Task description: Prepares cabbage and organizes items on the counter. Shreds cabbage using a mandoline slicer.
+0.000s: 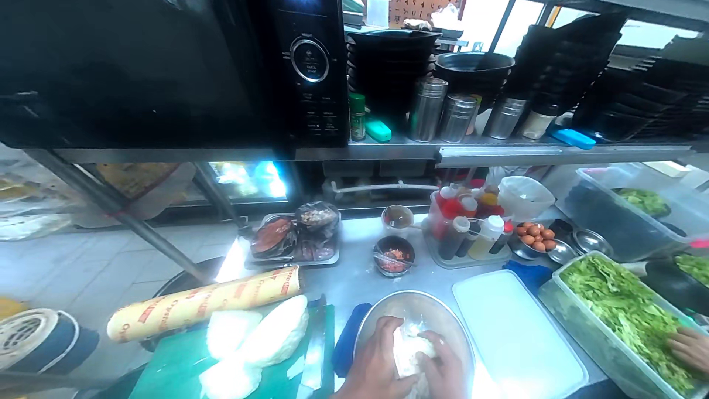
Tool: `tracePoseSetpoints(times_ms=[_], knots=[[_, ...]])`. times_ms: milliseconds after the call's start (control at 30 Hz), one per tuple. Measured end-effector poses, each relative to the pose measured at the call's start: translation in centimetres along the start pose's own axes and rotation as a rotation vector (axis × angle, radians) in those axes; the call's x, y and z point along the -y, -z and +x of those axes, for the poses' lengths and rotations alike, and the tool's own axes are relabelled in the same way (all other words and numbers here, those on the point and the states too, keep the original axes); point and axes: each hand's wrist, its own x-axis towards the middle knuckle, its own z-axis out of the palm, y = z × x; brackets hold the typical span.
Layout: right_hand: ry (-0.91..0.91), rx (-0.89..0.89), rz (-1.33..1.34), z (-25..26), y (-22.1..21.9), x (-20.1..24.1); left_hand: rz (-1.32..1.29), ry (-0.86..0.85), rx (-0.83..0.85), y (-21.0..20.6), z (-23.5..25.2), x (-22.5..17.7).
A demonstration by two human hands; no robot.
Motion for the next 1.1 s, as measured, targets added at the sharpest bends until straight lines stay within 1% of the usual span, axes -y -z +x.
tracePoseSetpoints(times_ms=[33, 67, 167, 200, 233, 333, 367, 400, 467, 500, 533, 633, 667, 700, 800, 867, 933, 967, 1033, 1100], knots=[[0.035, -0.004, 0.01, 0.0, -0.1, 0.1, 0.001, -0.003, -0.002, -0.1, -0.1, 0.1], [0.033, -0.011, -0.012, -0.1, -0.3, -0.7, 0.004, -0.006, -0.005, -0.1, -0.1, 0.2], [-0.116, 0.011, -0.181, 0.1, -0.5, -4.6, 0.001, -0.013, 0.0, 0.3, -0.2, -0.2], [-0.134, 0.023, -0.196, 0.1, -0.3, -4.7, 0.0, -0.011, -0.003, 0.3, -0.3, -0.3], [-0.116, 0.023, -0.18, 0.1, -0.1, -3.8, -0.002, -0.008, -0.008, 0.3, -0.3, -0.3], [0.011, -0.003, -0.049, -0.4, -0.2, 0.1, 0.005, 0.005, -0.005, 0.1, -0.4, 0.0], [0.019, -0.015, -0.057, -0.5, -0.4, 0.1, 0.004, 0.006, -0.002, 0.0, -0.5, 0.1], [0.005, -0.021, -0.1, -0.5, -0.6, -0.9, 0.005, 0.008, 0.003, 0.0, -0.6, 0.1], [-0.07, 0.003, -0.208, -0.2, -0.7, -3.6, 0.01, 0.003, 0.002, 0.1, -0.6, -0.1], [-0.095, 0.019, -0.228, 0.0, -0.5, -3.9, 0.011, 0.008, 0.004, 0.2, -0.6, -0.3], [-0.096, 0.031, -0.224, 0.1, -0.3, -3.3, 0.014, 0.017, 0.005, 0.3, -0.5, -0.5], [0.006, 0.009, -0.106, -0.3, -0.1, 0.1, -0.007, 0.031, 0.017, 0.6, -0.4, -0.9], [0.023, -0.002, -0.088, -0.3, -0.2, 0.2, -0.011, 0.029, 0.02, 0.5, -0.4, -0.7], [0.015, -0.006, -0.105, -0.3, -0.4, -0.6, -0.01, 0.028, 0.022, 0.4, -0.4, -0.6], [-0.089, 0.038, -0.238, 0.4, -0.3, -4.0, 0.003, 0.037, 0.033, 0.6, -0.3, -0.7], [-0.094, 0.061, -0.225, 0.6, 0.0, -2.8, 0.007, 0.042, 0.031, 0.7, -0.3, -0.8], [-0.028, 0.037, -0.125, 0.3, 0.1, -0.3, 0.006, 0.037, 0.018, 0.5, -0.3, -0.5], [-0.002, 0.023, -0.084, 0.3, -0.1, 0.2, 0.005, 0.031, 0.012, 0.2, -0.3, -0.3], [-0.019, 0.005, -0.115, 0.2, -0.6, -1.3, 0.005, 0.027, 0.008, 0.1, -0.4, -0.2], [-0.093, 0.029, -0.209, 0.5, -0.6, -3.7, 0.007, 0.03, 0.02, 0.3, -0.5, -0.5]])
